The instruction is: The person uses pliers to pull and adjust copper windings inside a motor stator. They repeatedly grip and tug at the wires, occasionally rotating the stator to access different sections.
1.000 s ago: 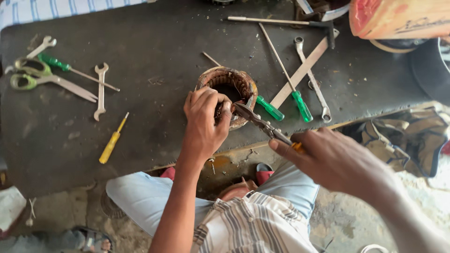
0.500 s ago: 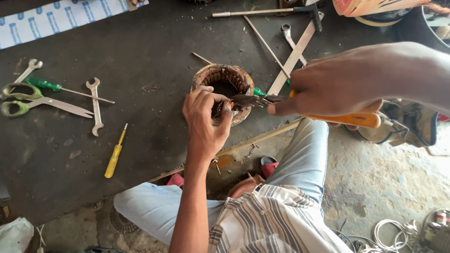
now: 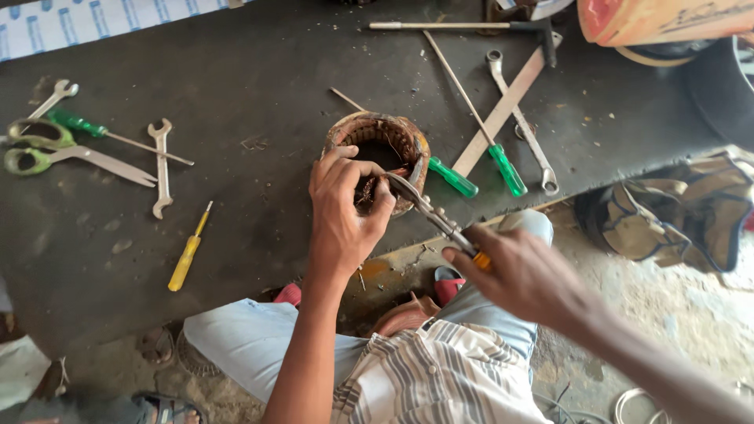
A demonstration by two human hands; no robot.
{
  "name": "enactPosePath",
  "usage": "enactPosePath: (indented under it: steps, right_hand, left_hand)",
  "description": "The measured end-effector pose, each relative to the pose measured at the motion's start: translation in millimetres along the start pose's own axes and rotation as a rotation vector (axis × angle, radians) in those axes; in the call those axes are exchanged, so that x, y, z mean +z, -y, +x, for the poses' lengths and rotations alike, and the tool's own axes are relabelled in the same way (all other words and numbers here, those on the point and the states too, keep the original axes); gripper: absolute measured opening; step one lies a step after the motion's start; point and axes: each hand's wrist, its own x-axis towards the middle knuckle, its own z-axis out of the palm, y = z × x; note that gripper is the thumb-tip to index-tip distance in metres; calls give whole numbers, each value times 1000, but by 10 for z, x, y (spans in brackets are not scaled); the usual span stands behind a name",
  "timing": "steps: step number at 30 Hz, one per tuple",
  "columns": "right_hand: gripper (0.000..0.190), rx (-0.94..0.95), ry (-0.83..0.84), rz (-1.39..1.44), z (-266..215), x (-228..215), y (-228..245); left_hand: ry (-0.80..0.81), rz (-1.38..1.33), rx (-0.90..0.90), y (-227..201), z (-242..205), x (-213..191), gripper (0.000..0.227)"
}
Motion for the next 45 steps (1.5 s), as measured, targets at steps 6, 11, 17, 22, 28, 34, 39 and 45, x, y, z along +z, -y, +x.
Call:
enactPosePath:
  steps: [6, 11, 17, 22, 28, 34, 39, 45]
  right_hand:
    - [34, -284, -303, 174, 144, 360, -216]
    - [28, -259, -322, 156, 154, 383, -230]
    - [22, -281, -340, 228, 187, 378, -214]
    - [22, -284, -340, 222, 202, 404, -272]
    - [26, -311, -340, 242, 192, 412, -313]
    - [29, -180, -128, 368, 175, 427, -291]
    - [31, -207, -206, 361, 143, 440, -242]
    - [30, -217, -273, 304, 102, 372, -172]
  left_hand:
    - [-8, -1, -14, -57, 9, 8, 12]
    - [-11, -14, -38, -67, -6, 32, 12]
    - [-27, 10, -26, -93, -10, 39, 12]
    - [-23, 17, -18, -101, -11, 37, 12]
    - [-27, 28, -34, -118, -29, 51, 13]
    - [-62, 62, -23, -126, -37, 101, 13]
    - [-62, 76, -17, -126, -49, 116, 14]
    - [-61, 77, -10, -122, -50, 116, 13]
